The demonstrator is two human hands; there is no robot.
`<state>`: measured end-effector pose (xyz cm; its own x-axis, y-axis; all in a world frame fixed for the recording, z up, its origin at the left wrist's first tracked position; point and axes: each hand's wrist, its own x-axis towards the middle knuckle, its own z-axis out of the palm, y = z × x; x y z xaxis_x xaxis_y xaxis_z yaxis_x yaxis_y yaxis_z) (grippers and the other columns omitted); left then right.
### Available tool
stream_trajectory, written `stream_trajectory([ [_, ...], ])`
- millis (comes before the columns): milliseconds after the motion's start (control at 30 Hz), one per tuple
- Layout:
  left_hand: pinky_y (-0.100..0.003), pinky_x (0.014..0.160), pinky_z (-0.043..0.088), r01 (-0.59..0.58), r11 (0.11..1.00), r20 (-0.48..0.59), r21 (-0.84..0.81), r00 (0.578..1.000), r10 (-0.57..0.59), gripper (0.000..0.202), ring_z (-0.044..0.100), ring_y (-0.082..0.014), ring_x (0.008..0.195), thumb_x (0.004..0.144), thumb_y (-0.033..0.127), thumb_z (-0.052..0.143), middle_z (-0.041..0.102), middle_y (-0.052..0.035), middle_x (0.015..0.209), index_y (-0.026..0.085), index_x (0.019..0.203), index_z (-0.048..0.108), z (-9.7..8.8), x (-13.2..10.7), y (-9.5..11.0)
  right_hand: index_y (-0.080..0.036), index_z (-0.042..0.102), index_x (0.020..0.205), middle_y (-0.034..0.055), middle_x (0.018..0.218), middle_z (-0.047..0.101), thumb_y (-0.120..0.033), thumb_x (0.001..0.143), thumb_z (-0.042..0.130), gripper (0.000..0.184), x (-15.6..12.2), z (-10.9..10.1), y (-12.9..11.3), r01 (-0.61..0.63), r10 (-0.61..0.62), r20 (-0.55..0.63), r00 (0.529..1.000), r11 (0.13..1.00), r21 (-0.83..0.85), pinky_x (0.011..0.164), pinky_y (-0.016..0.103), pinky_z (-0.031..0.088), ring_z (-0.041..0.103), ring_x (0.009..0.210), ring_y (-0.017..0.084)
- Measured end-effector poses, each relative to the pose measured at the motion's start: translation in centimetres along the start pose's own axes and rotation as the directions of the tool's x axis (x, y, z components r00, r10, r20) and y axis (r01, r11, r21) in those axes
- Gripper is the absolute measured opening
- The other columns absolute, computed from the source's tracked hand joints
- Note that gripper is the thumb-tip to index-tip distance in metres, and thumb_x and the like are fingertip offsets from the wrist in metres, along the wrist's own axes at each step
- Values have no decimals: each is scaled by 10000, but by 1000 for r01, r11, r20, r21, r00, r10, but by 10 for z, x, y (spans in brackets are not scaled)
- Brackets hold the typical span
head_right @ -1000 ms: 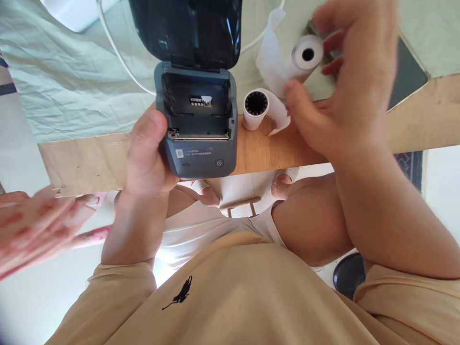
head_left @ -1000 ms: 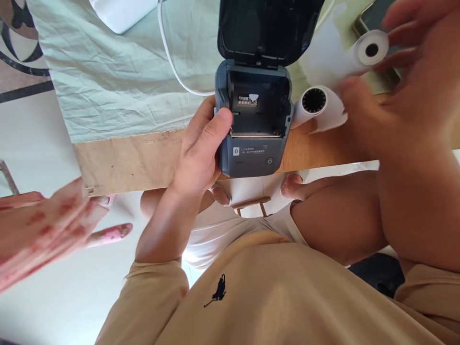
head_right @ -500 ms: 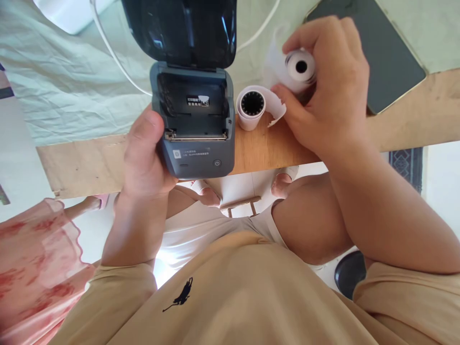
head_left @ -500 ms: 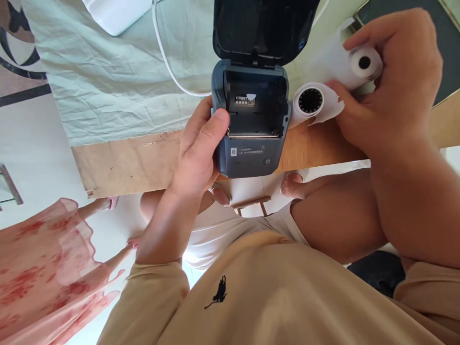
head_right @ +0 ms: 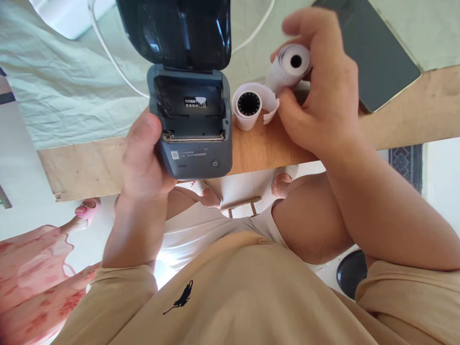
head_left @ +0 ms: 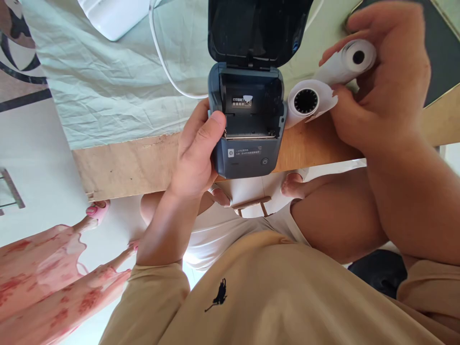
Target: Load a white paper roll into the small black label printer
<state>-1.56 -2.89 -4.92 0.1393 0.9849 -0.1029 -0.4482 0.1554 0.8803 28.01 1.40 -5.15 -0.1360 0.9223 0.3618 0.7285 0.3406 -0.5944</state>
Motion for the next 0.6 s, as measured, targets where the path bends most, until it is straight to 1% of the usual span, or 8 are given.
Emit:
stream_trajectory([
  [67,-467,1027,767,-2,1000,9,3,1000,2,679,862,-358,1256,1155,827,541,864,-119,1110,257,1244,898,1,1,1,-283,724,1505,96,1394,771,-186,861,667,654,1,-1,-1,24,-22,34,999,997,-70,1012,342,587,745,1229,189],
  [133,-458,1052,760,4,1000,14,7,1000,-4,672,861,-352,1254,1162,810,537,863,-121,1109,249,1242,899,2,2,-1,-270,771,1460,119,1393,748,-250,872,738,589,2,0,2,43,-40,30,999,992,-120,1004,353,597,720,1198,200],
  [233,-461,1049,757,-33,999,-9,-12,999,33,709,860,-354,1247,1154,844,501,863,-120,1118,260,1218,897,1,3,-9,-262,707,1528,105,1329,756,-169,854,630,685,2,1,6,46,-47,-38,998,999,-23,959,332,596,726,1127,175],
  [300,-461,1026,759,-74,997,-22,-28,997,73,734,864,-356,1237,1151,862,471,863,-118,1108,267,1217,896,1,4,-14,-266,662,1581,91,1372,777,-129,834,584,763,1,0,6,63,-62,-26,998,998,10,1029,339,625,761,1196,177],
  [367,-456,1003,763,-87,996,-8,-25,996,87,740,870,-358,1223,1149,865,468,861,-115,1088,267,1236,896,1,4,-16,-273,677,1590,95,1450,772,-181,859,667,737,1,-3,3,71,-69,42,997,996,-53,1161,382,645,762,1323,211],
  [467,-434,996,764,-49,999,10,3,999,49,698,875,-345,1208,1163,829,493,860,-106,1083,266,1247,898,0,3,-10,-283,721,1586,116,1480,746,-238,877,737,711,5,-7,-4,26,-12,93,996,989,-149,1191,415,663,744,1346,236],
  [533,-415,1006,758,-29,1000,-1,10,1000,29,652,878,-326,1188,1180,787,514,860,-99,1083,263,1232,899,0,1,-5,-276,750,1548,106,1468,745,-166,828,721,729,11,-7,-8,-34,45,75,996,989,-141,1194,403,663,756,1338,232],
  [600,-398,992,751,-22,1000,-6,9,1000,22,625,881,-313,1168,1189,760,527,859,-96,1073,258,1220,899,0,0,0,-252,729,1564,93,1488,743,-145,814,719,758,18,-5,-8,-123,125,11,992,988,-90,1315,447,616,744,1448,274],
])
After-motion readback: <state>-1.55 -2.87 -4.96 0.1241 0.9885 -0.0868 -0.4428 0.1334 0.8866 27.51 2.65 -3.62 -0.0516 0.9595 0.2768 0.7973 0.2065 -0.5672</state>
